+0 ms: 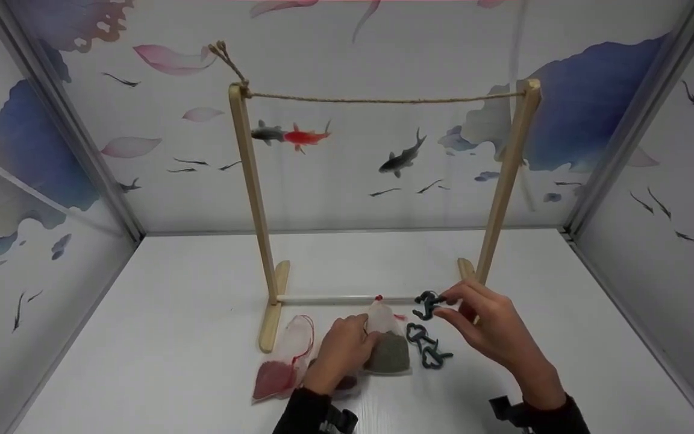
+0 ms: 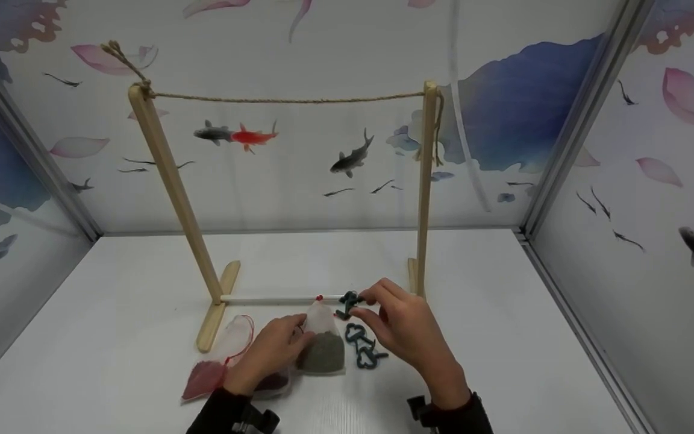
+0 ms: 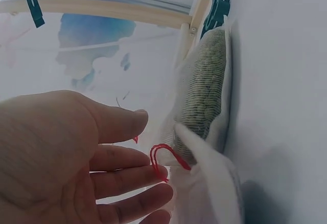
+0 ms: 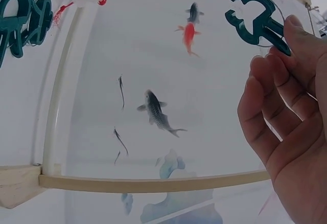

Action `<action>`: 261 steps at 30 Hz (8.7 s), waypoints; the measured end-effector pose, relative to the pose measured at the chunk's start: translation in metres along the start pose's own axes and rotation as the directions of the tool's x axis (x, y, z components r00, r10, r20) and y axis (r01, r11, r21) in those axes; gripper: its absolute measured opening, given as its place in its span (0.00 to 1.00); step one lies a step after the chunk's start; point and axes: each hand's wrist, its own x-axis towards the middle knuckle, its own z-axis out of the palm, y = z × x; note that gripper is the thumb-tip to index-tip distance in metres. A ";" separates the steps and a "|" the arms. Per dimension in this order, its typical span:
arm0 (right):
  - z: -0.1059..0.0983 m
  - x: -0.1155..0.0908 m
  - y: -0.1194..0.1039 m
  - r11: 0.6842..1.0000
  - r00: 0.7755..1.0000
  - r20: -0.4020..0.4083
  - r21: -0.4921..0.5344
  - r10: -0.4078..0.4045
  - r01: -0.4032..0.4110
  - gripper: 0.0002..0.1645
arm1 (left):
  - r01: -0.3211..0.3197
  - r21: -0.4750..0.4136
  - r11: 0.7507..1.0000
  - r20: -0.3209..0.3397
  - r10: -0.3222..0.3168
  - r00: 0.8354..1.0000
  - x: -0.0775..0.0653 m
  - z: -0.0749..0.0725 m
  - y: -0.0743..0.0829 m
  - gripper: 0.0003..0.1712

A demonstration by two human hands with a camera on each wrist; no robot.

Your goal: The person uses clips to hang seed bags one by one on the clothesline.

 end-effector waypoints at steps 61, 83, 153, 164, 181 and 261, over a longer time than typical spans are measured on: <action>-0.004 0.002 0.007 1.000 0.997 -0.069 0.012 -0.020 0.021 0.17 | -0.078 -0.321 0.944 -0.118 0.042 0.992 0.004 -0.003 0.022 0.06; -0.097 0.101 0.017 0.987 0.926 -0.344 -0.043 -0.158 0.152 0.11 | -0.266 -0.328 0.906 -0.121 0.238 0.964 0.056 -0.116 0.095 0.07; -0.148 0.203 -0.017 0.987 0.982 -0.109 0.063 0.152 -0.146 0.14 | -0.423 -0.482 0.767 -0.530 0.129 0.838 0.138 -0.173 0.179 0.11; -0.142 0.201 -0.018 0.994 0.981 -0.164 0.035 0.108 -0.104 0.14 | -0.472 -0.481 0.739 -0.504 0.207 0.838 0.138 -0.172 0.180 0.10; -0.133 0.198 -0.016 0.998 0.998 -0.030 -0.029 0.059 -0.060 0.24 | -0.444 -0.451 0.774 -0.514 0.181 0.838 0.138 -0.172 0.179 0.10; 0.061 -0.031 0.033 0.786 0.623 0.543 -0.119 0.563 -0.607 0.19 | -0.121 -0.358 0.926 -0.070 0.103 0.992 -0.011 -0.004 0.009 0.20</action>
